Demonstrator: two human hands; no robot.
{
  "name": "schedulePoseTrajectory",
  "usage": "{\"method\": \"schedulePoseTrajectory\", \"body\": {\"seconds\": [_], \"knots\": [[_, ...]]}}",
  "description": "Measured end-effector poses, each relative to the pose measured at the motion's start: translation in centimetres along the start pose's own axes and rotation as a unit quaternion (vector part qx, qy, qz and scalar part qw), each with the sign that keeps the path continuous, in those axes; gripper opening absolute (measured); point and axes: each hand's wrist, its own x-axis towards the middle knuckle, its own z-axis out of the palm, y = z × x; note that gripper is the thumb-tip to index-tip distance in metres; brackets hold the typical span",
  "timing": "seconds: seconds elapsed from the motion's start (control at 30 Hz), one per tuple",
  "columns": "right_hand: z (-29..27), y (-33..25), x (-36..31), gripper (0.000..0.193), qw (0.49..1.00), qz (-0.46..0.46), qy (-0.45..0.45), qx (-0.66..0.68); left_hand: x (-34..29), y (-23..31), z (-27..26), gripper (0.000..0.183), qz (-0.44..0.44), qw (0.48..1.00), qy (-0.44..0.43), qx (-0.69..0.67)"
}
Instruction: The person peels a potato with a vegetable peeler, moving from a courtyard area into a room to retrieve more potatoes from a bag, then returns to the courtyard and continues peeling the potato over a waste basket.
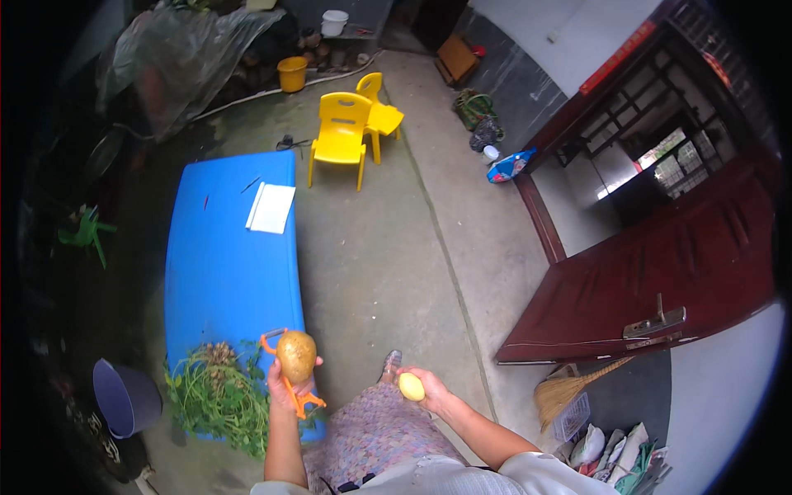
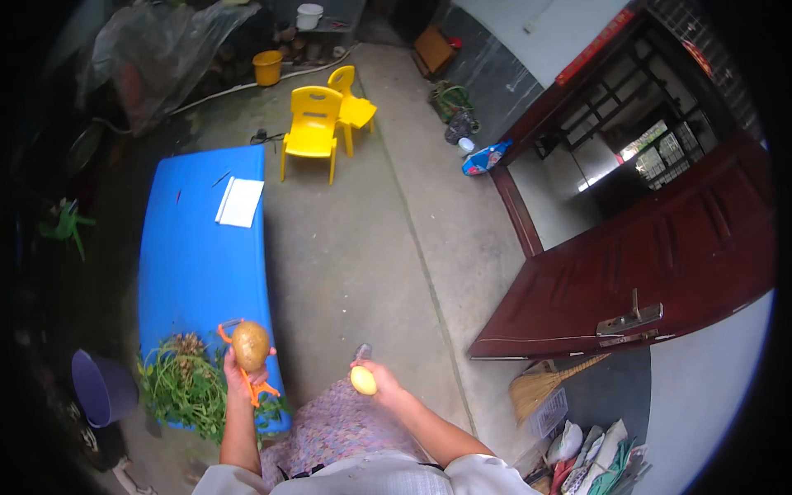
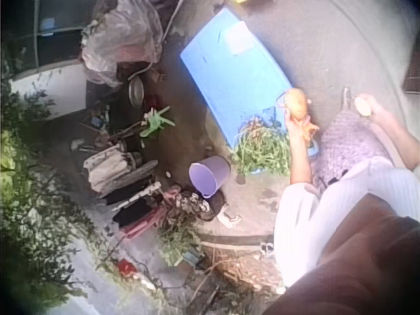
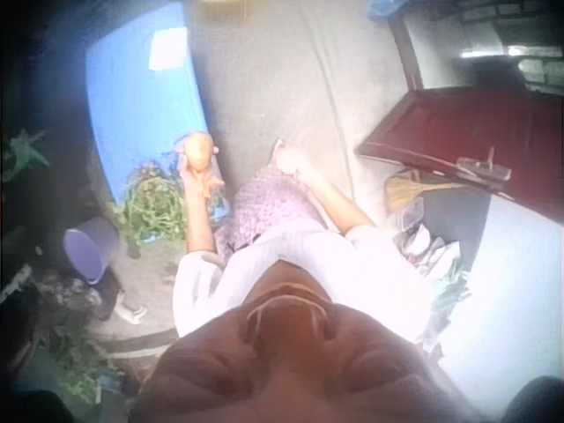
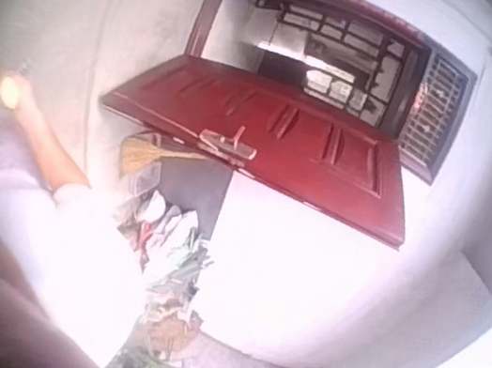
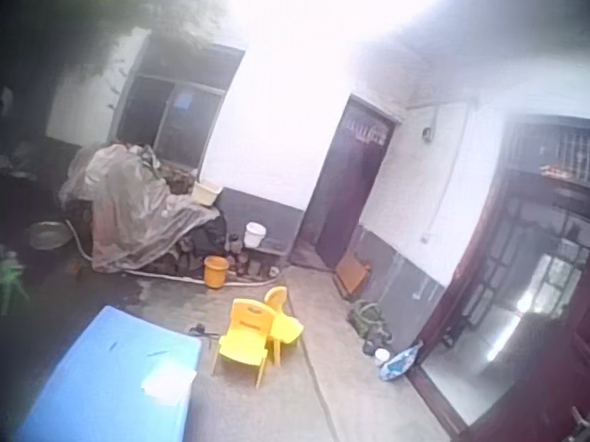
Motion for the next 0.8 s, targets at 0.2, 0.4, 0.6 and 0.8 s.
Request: {"method": "schedulePoseTrajectory", "body": {"seconds": [0.2, 0.4, 0.6, 0.8], "knots": [[-4.6, -11.4, 2.4, 0.023, 0.998, -0.058, 0.003, 0.002, 4.0, -1.0, 0.0, 0.062, 0.053, 0.991, 0.122, 0.021], [-2.0, -23.0, 5.1, 0.025, 0.991, -0.092, -0.097, -0.007, 10.3, -3.7, 6.4, 0.095, 0.027, 0.916, 0.342, 0.207], [-0.2, -33.1, 10.3, 0.023, 0.978, -0.128, -0.162, 0.03, 29.6, -5.2, 11.1, 0.067, -0.053, 0.997, 0.045, 0.045], [0.5, -47.8, 16.4, 0.013, 0.967, -0.158, -0.179, 0.086, 49.7, -5.2, 17.3, 0.069, -0.131, 0.989, -0.028, 0.055]]}}
